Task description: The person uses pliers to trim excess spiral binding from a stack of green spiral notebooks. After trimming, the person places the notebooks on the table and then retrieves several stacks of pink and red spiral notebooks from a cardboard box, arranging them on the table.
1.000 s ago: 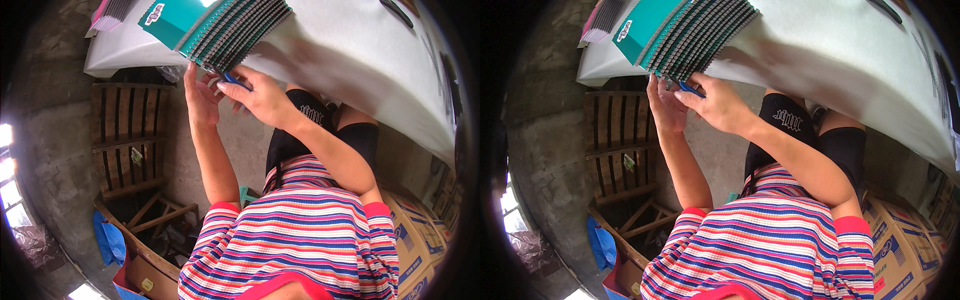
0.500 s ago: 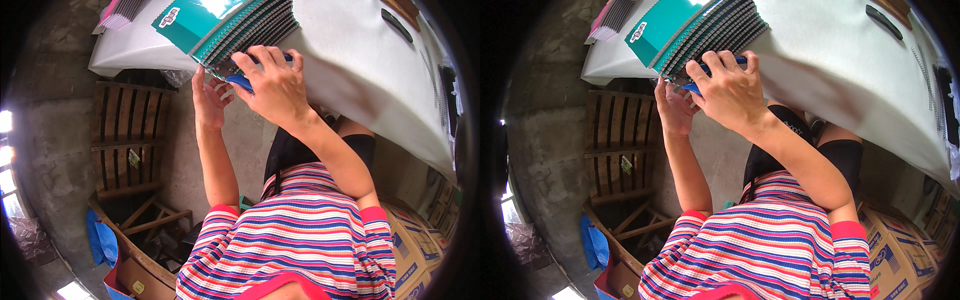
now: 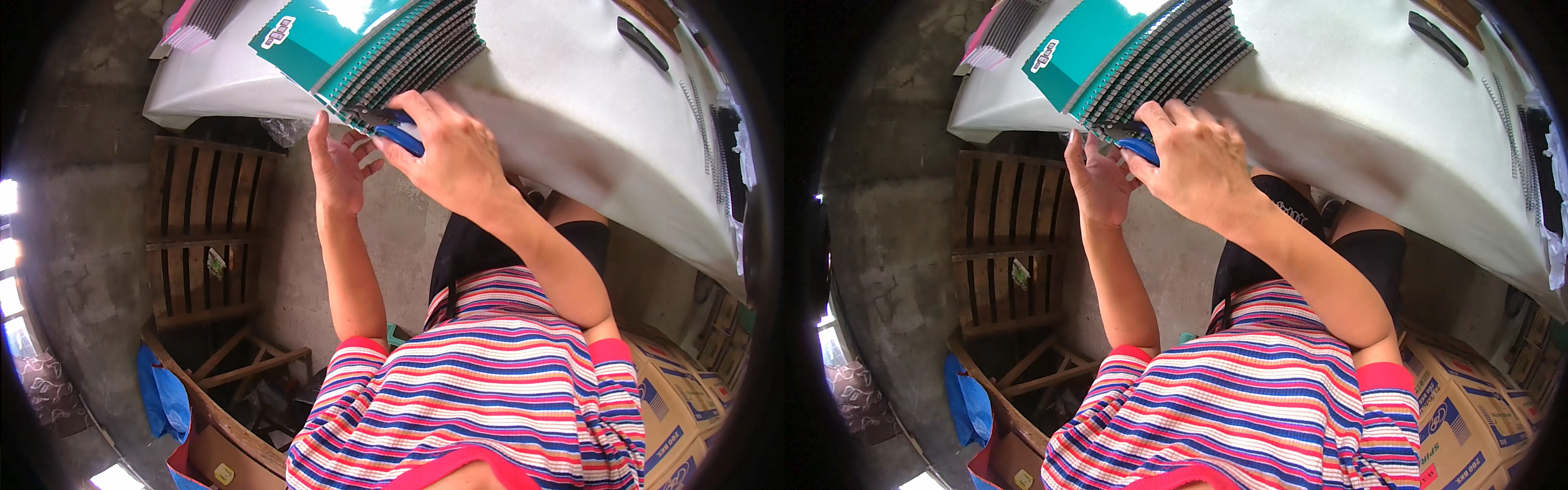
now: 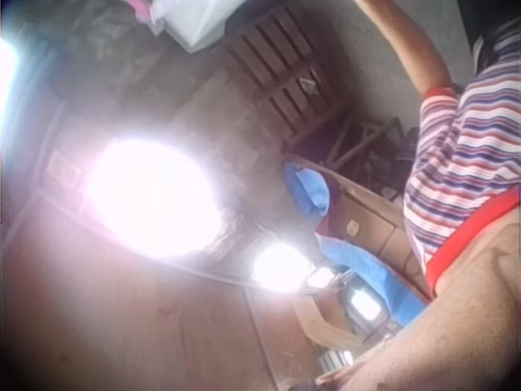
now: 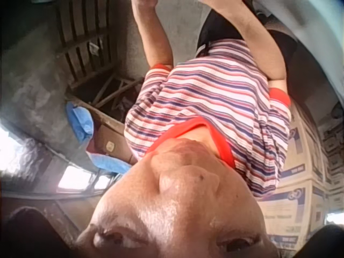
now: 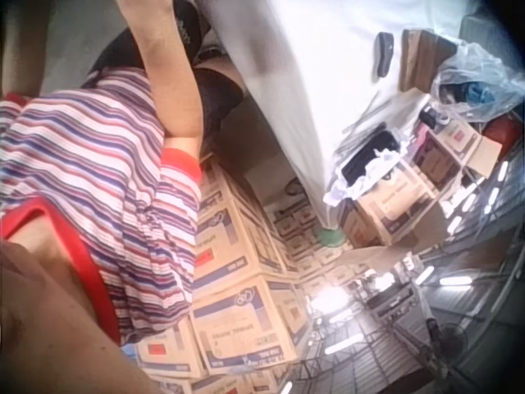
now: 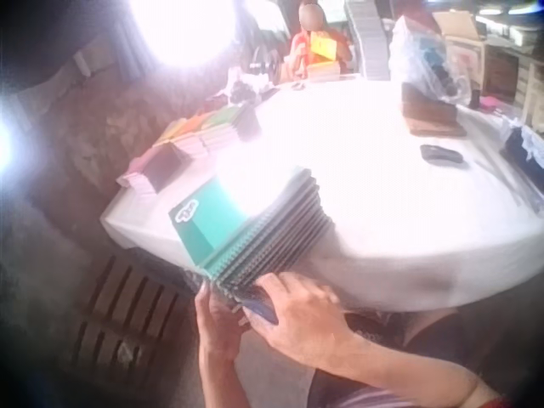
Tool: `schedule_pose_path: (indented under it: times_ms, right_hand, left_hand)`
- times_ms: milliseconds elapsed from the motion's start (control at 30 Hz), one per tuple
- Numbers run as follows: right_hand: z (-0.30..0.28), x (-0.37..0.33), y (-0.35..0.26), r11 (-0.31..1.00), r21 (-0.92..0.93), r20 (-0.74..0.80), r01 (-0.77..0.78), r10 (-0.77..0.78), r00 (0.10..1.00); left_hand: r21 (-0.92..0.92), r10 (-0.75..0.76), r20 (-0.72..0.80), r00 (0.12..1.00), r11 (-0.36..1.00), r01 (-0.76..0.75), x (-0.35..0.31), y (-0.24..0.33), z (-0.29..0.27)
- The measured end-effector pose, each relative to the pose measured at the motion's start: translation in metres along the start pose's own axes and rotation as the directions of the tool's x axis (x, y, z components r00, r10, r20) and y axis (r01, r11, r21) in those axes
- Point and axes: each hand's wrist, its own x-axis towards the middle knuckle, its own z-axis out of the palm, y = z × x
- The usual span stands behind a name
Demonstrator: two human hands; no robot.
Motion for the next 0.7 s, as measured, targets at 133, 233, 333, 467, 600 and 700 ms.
schedule_pose_path:
  times_ms: [133, 233, 333, 467, 600, 700]
  right_hand:
    - [-0.002, 0.001, 0.001, 0.955, -0.261, -0.157, 0.144, -0.189, 0.969]
    - [0.003, 0.004, 0.001, 0.942, -0.295, -0.154, 0.159, -0.211, 0.965]
    - [0.002, 0.005, -0.003, 0.94, -0.306, -0.116, 0.149, -0.192, 0.974]
    - [0.001, 0.008, -0.005, 0.978, -0.179, -0.026, 0.107, -0.113, 0.993]
    - [-0.003, 0.012, -0.001, 0.916, 0.338, 0.34, -0.219, 0.098, 0.935]
    - [-0.008, 0.018, 0.002, 0.512, 0.563, 0.698, -0.648, 0.125, 0.705]
  left_hand:
    - [0.023, 0.085, -0.041, 0.996, 0.996, -0.084, 0.0, 0.012, 0.002]
    - [-0.011, 0.117, -0.022, 0.993, 0.993, -0.117, 0.004, 0.021, 0.004]
    - [-0.081, 0.085, 0.027, 0.996, 0.993, -0.082, 0.01, 0.028, 0.001]
    - [-0.09, 0.128, 0.003, 0.992, 0.988, -0.127, 0.016, 0.034, 0.012]
    - [-0.139, 0.132, 0.077, 0.988, 0.983, -0.12, 0.026, 0.03, -0.001]
    - [-0.208, 0.105, 0.087, 0.991, 0.974, -0.085, 0.024, 0.035, 0.003]
